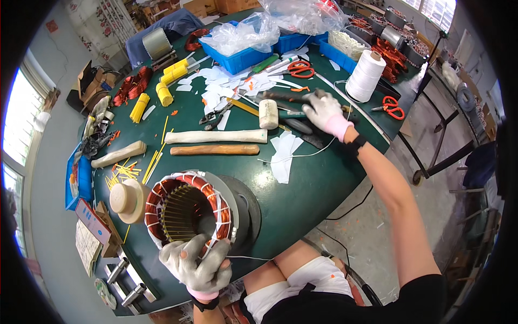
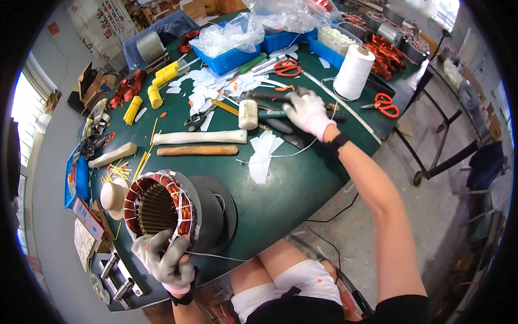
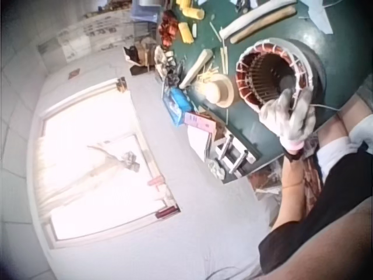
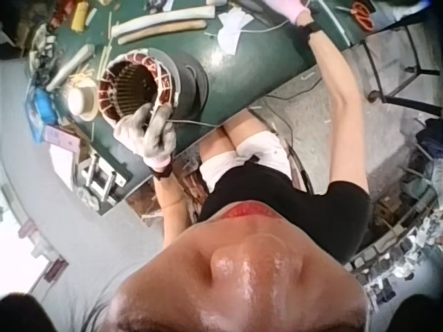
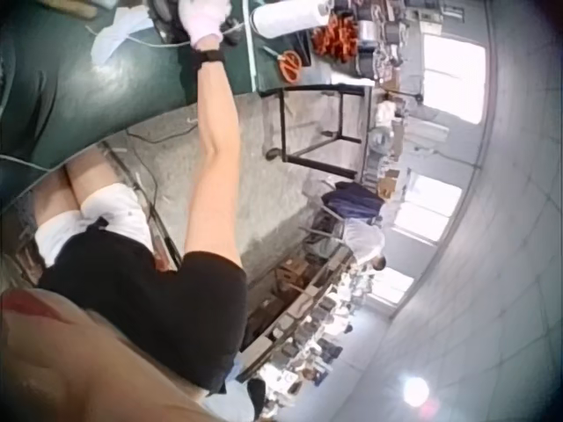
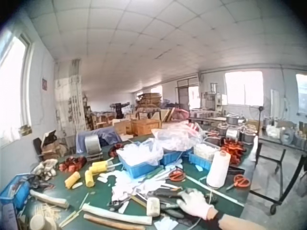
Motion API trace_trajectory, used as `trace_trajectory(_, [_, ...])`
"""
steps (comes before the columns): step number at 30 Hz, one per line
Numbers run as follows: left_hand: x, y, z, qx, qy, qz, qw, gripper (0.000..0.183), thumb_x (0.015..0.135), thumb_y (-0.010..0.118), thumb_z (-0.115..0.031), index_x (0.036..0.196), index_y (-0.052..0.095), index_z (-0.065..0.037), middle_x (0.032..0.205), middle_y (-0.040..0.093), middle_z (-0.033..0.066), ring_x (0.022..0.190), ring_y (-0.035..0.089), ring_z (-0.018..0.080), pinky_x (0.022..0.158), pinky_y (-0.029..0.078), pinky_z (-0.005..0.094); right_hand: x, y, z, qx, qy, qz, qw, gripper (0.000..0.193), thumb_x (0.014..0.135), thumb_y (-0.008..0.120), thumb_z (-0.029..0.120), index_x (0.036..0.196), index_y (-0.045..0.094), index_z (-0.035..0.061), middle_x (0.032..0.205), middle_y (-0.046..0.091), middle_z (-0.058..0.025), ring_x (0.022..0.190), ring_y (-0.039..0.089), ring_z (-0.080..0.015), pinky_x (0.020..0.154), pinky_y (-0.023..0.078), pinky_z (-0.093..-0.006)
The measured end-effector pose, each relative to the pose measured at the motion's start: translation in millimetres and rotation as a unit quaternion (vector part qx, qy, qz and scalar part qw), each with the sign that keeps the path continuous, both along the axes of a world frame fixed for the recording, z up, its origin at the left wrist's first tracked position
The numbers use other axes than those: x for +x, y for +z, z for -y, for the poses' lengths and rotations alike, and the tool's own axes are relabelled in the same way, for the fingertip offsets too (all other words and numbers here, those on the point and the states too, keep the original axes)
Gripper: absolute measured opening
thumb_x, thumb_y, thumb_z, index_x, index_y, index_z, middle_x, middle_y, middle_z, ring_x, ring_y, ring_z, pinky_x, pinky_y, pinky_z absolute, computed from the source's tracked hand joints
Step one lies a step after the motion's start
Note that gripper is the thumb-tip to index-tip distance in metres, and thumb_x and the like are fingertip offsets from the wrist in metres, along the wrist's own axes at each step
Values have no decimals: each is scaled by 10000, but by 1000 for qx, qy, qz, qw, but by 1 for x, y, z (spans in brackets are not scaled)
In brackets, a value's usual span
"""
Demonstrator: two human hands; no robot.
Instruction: The person secures the motor stator coils by threading and tying white cord around them, using pliers to pull the cord tight and shears to trim it. They then use a mallet and a wooden block to hammer the coils into place before finishing the lacing.
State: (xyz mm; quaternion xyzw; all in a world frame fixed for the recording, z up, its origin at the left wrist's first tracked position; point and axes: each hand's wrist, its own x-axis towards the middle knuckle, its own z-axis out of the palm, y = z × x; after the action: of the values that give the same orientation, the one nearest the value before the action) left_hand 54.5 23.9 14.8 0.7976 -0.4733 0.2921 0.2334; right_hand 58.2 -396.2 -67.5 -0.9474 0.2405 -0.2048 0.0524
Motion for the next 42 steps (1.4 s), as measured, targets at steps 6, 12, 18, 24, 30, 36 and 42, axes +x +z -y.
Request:
trace_trajectory(6, [-2, -6, 0, -48, 22, 11, 999, 354, 894, 501, -414, 791, 691, -134, 814, 600, 68, 768, 491, 250, 755, 370, 398, -9, 4, -15, 12, 105, -27, 994, 299, 825, 557, 346, 1063, 669, 203, 1170, 527, -165, 1122, 463, -378, 965, 366, -486])
trace_trajectory(12, [-6, -9, -1, -49, 25, 13, 998, 323, 882, 508, -390, 800, 691, -138, 830, 588, 66, 794, 485, 263, 758, 370, 405, -37, -2, 14, 140, 34, 131, 981, 190, 871, 479, 111, 1028, 586, 99, 1039, 576, -176, 972, 555, -371, 817, 467, -435])
trace_trajectory(18, [-9, -1, -6, -12, 11, 19, 1000, 245, 682, 522, -179, 863, 674, -114, 892, 579, 81, 814, 484, 276, 773, 374, 424, -40, 6, 31, 147, 167, -32, 974, 208, 801, 615, 141, 996, 609, 71, 972, 585, -192, 956, 566, -364, 833, 463, -419])
trace_trajectory(24, [-2, 38, -5, 69, -49, -109, 990, 424, 577, 587, 9, 986, 643, -86, 1032, 592, 107, 919, 550, 306, 840, 407, 418, 5, 5, 41, -120, 126, -164, 971, 235, 777, 634, 232, 934, 614, 58, 902, 630, -203, 852, 619, -377, 750, 507, -447])
trace_trajectory(30, [-1, 58, 8, 248, -51, 108, 961, 70, 697, 627, -152, 765, 635, -165, 1123, 567, 15, 1008, 539, 245, 871, 445, 374, 3, 34, -11, 78, 151, 68, 983, 371, 851, 539, 207, 1184, 453, 66, 871, 621, -235, 810, 604, -423, 673, 456, -495])
trace_trajectory(36, [19, 79, 17, 205, -198, 7, 958, 105, 650, 689, -139, 753, 673, -131, 977, 593, 14, 1008, 528, 256, 850, 447, 366, -61, 86, -188, 167, 340, 113, 919, 377, 786, 684, 323, 1018, 525, 72, 766, 591, -135, 716, 589, -333, 642, 469, -405])
trace_trajectory(42, [20, 101, 41, 260, -235, -191, 917, 179, 720, 622, -154, 857, 690, -60, 821, 660, 141, 756, 623, 295, 712, 486, 365, -63, 80, -232, 171, 429, 163, 872, 587, 653, 804, 323, 1101, 553, 39, 896, 628, -156, 832, 616, -347, 724, 489, -403])
